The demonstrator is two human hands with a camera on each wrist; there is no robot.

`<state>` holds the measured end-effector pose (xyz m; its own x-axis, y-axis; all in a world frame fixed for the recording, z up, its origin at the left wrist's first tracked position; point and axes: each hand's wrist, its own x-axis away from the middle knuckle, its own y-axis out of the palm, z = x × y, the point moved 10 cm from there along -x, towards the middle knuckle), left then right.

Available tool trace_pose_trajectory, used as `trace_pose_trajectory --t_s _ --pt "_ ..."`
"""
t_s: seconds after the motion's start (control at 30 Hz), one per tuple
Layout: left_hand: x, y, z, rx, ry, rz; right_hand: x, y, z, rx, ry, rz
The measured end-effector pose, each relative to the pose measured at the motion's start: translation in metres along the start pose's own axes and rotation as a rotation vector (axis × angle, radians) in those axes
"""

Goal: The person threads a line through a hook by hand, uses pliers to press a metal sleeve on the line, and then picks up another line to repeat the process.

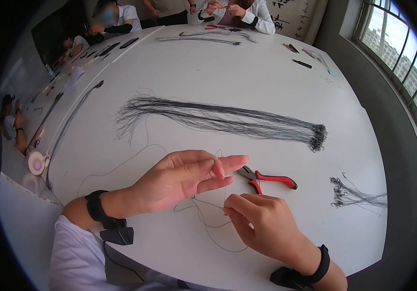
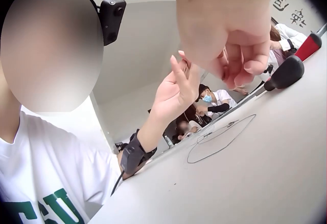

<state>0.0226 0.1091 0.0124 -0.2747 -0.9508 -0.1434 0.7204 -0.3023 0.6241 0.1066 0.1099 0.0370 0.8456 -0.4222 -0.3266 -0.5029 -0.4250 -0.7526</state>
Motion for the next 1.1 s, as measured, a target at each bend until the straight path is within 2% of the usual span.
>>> trace_pose_trajectory --t_s 0.07,0.1,0.2,0.23,0.27,0.33,0.57,0.67,0.73,0.87,1.07,1.1 --pt "0.004 -0.002 -0.011 -0.358 -0.118 0.078 0.001 -0.002 -0.003 0.022 -0.010 0.002" --pt "0.003 0.000 -0.012 -0.447 -0.091 0.055 0.002 0.000 -0.003 0.010 -0.006 -0.028" --pt "0.007 -0.004 -0.023 -0.565 -0.191 0.060 0.004 0.004 -0.004 -0.028 0.012 -0.069" --pt "0.008 -0.008 -0.023 -0.593 -0.169 0.098 0.004 0.004 -0.004 -0.054 0.025 -0.079" --pt "0.009 -0.009 -0.026 -0.593 -0.169 0.098 0.004 0.003 -0.005 -0.054 0.025 -0.079" --pt "0.008 -0.007 -0.017 -0.566 -0.055 0.109 0.004 0.004 -0.006 -0.089 0.021 -0.121" --pt "0.007 -0.014 -0.013 -0.547 -0.066 0.176 0.005 0.010 -0.015 -0.119 -0.024 -0.187" --pt "0.011 -0.011 -0.016 -0.587 -0.147 0.195 0.005 0.006 -0.017 -0.141 -0.034 -0.164" --pt "0.014 -0.008 -0.029 -0.696 -0.321 0.118 0.003 -0.005 -0.013 -0.096 0.012 -0.071" --pt "0.012 0.004 -0.025 -0.805 -0.261 -0.002 0.002 -0.012 -0.007 -0.119 0.022 -0.021" --pt "0.014 0.008 -0.029 -0.793 -0.332 -0.087 0.002 -0.014 -0.011 0.022 -0.017 -0.022" --pt "0.014 0.008 -0.029 -0.779 -0.337 -0.091 0.001 -0.016 -0.014 0.050 -0.067 0.002"
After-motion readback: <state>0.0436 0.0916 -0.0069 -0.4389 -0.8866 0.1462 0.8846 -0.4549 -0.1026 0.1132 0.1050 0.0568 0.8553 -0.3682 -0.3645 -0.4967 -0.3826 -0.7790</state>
